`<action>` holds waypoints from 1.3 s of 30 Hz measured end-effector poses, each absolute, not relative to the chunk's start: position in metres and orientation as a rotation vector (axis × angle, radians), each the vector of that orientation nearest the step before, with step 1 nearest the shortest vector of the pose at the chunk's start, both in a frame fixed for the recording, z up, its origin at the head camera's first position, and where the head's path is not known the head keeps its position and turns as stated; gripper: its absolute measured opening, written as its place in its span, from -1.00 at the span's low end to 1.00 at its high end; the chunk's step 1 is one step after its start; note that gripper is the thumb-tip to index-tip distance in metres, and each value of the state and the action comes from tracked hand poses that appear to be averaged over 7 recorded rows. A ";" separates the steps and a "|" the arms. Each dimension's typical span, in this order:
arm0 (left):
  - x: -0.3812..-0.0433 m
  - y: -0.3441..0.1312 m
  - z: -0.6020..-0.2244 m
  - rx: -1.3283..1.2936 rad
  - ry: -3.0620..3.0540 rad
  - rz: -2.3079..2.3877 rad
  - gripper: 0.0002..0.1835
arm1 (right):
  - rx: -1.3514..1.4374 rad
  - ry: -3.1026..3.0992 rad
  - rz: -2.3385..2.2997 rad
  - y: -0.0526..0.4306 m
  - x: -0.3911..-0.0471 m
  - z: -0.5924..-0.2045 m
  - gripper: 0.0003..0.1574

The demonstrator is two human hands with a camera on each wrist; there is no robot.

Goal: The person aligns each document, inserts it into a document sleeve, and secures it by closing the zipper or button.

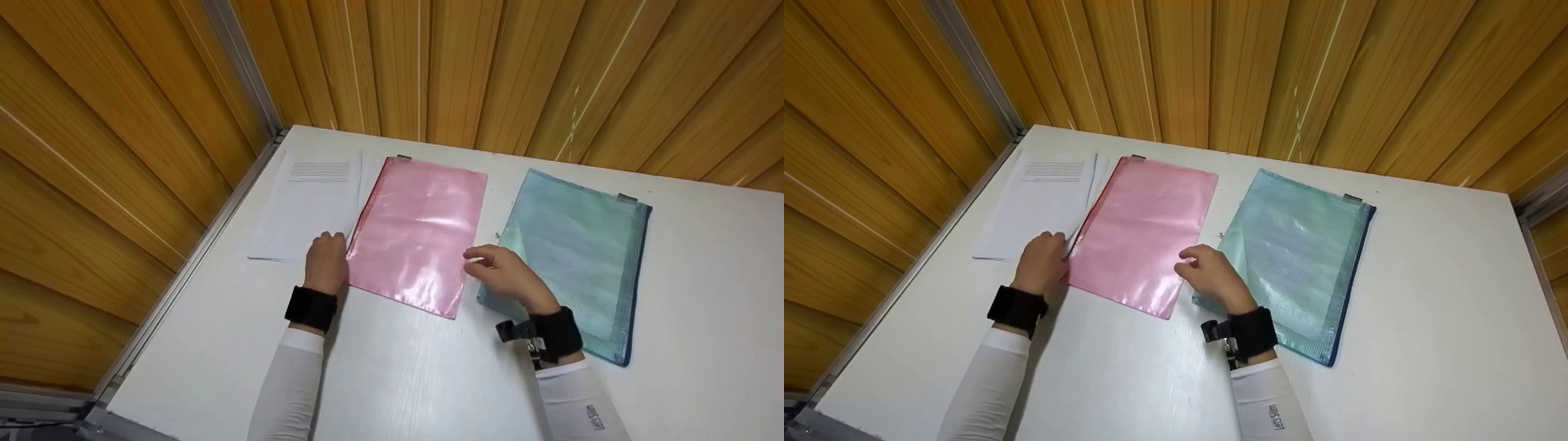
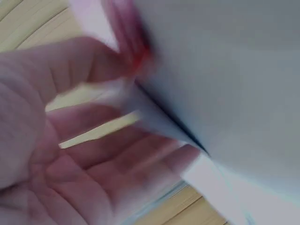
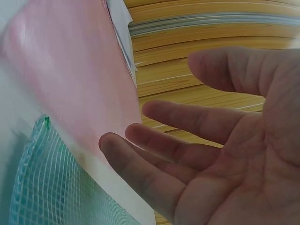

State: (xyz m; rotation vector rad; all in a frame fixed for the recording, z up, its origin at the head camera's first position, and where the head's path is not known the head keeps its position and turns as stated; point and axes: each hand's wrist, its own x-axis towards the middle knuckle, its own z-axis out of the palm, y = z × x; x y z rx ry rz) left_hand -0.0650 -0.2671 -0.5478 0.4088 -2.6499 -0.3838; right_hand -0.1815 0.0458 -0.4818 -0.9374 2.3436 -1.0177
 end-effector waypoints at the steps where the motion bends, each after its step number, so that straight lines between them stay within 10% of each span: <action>1: -0.066 -0.268 -0.548 0.386 -2.652 -0.340 -0.95 | -0.935 2.346 -1.017 0.046 -0.182 -0.482 -0.44; 39: -0.094 -0.338 -0.580 0.389 -2.566 -0.669 -0.71 | -1.130 2.269 -0.756 0.039 -0.184 -0.492 -0.21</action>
